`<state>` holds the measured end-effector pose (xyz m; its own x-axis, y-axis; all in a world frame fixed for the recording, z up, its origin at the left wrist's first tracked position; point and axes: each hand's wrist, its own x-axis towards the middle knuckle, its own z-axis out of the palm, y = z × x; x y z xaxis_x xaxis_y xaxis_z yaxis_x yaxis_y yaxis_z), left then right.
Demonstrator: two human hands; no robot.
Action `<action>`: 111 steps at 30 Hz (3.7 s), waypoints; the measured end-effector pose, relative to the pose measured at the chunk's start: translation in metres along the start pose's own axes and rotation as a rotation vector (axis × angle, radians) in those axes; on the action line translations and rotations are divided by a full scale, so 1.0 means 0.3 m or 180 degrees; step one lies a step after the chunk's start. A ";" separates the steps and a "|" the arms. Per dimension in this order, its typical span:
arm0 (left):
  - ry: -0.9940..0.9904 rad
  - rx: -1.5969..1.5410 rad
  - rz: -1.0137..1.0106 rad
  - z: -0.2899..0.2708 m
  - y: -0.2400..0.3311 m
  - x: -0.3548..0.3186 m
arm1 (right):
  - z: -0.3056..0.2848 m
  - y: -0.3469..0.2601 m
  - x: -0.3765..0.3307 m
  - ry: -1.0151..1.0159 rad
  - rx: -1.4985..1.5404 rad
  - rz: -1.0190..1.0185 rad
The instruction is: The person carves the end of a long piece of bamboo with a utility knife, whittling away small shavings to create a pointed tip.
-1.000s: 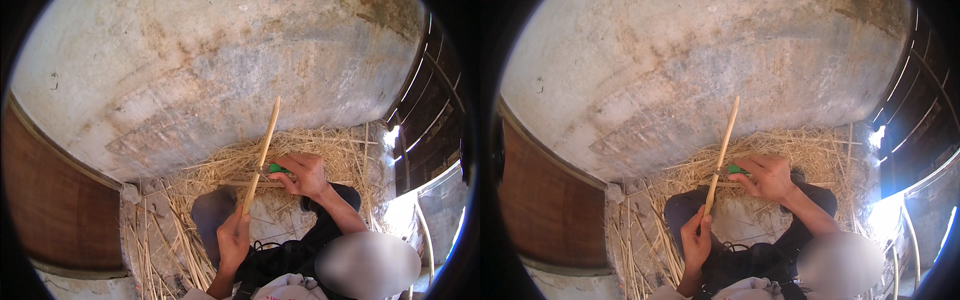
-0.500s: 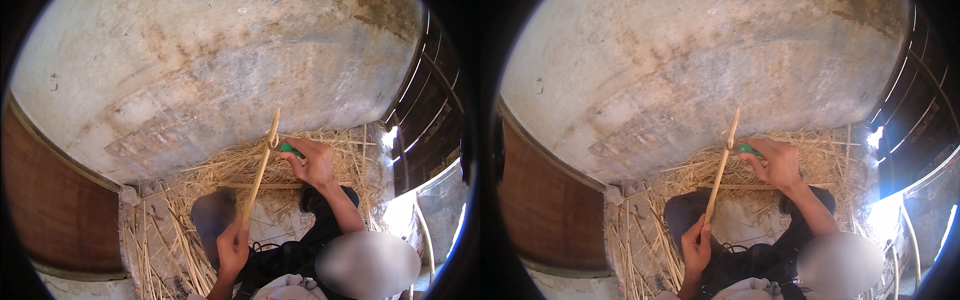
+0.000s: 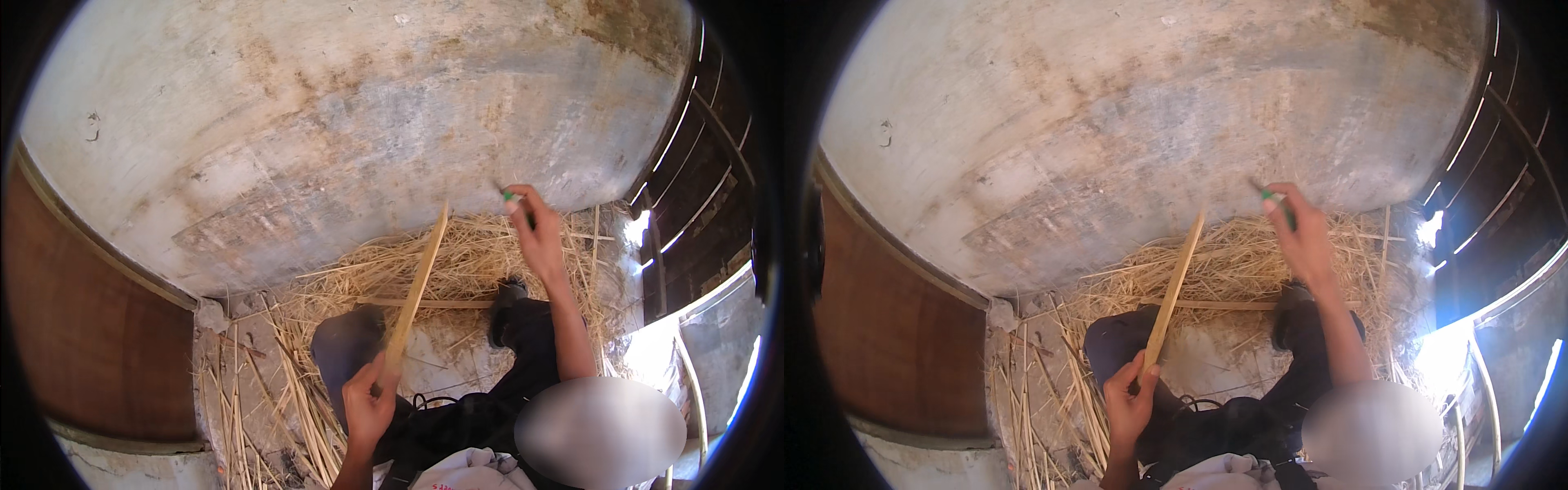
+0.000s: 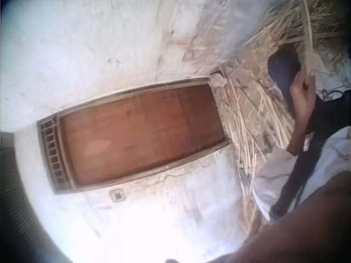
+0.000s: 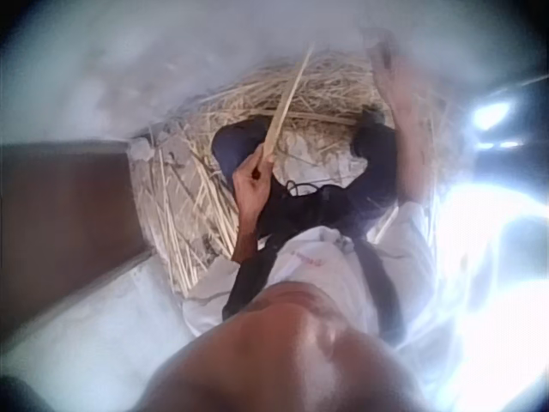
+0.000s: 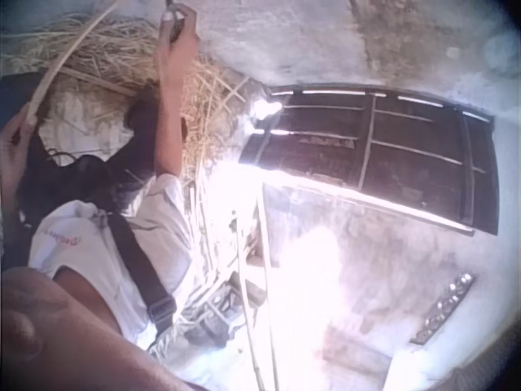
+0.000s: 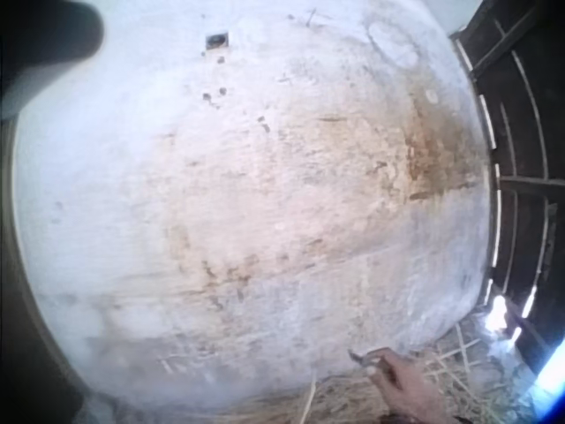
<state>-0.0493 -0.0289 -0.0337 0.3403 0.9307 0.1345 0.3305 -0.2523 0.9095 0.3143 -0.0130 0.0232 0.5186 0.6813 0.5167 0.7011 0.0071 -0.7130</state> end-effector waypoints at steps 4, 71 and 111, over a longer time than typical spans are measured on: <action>0.0032 -0.0097 0.0119 0.014 0.018 0.042 | 0.103 -0.088 -0.123 -0.0537 0.0382 -0.1008; -0.0642 -0.0107 0.0021 0.072 0.036 0.028 | 0.106 -0.052 -0.091 -0.1264 0.2297 0.0706; -0.1054 -0.0683 -0.0111 0.131 0.021 0.081 | 0.093 -0.061 -0.121 -0.1130 0.2352 0.0776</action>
<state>-0.0043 -0.0184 -0.0401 0.6093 0.7929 -0.0001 0.1672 -0.1284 0.9775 0.2689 -0.0175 0.0042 0.3429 0.9138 0.2176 0.0268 0.2220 -0.9747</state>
